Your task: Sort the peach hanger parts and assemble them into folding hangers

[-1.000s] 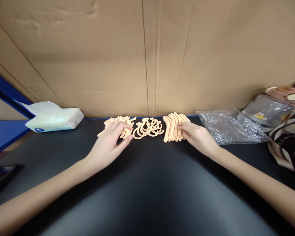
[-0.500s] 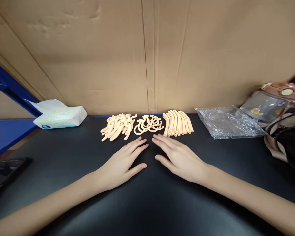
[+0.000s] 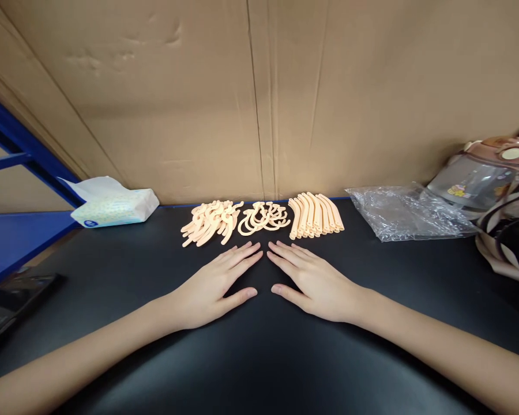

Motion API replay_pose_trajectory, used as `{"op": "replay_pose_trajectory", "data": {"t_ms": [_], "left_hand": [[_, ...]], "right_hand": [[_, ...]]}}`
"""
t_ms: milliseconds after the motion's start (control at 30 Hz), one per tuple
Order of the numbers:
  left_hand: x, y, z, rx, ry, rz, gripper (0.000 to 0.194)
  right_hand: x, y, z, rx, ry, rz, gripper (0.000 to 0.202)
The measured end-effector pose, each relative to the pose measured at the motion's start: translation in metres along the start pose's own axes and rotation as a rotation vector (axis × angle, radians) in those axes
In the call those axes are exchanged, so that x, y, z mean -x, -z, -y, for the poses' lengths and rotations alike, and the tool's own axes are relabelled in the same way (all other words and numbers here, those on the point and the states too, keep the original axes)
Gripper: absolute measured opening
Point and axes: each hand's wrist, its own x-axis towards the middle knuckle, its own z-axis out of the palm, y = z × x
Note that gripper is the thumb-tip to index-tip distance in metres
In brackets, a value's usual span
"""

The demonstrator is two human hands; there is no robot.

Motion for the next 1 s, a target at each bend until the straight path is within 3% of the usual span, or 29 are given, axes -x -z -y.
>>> {"op": "replay_pose_trajectory", "data": {"t_ms": [200, 400, 600, 767, 1000], "left_hand": [[-0.001, -0.003, -0.001, -0.007, 0.012, -0.003, 0.061], [-0.002, -0.013, -0.014, -0.03, 0.107, -0.034, 0.066], [0.0, -0.006, -0.009, -0.046, 0.013, 0.002, 0.073], [0.001, -0.003, -0.005, -0.018, -0.032, 0.005, 0.067], [0.002, -0.005, -0.011, -0.008, -0.013, 0.001, 0.067]], "right_hand": [[0.002, 0.001, -0.004, -0.011, 0.015, -0.003, 0.059], [0.004, -0.001, -0.004, -0.009, -0.033, -0.005, 0.064], [0.005, 0.001, 0.0, 0.06, -0.009, -0.009, 0.064], [0.007, 0.001, 0.003, -0.008, -0.009, -0.049, 0.059], [0.012, -0.001, 0.005, -0.048, -0.032, 0.018, 0.063]]}}
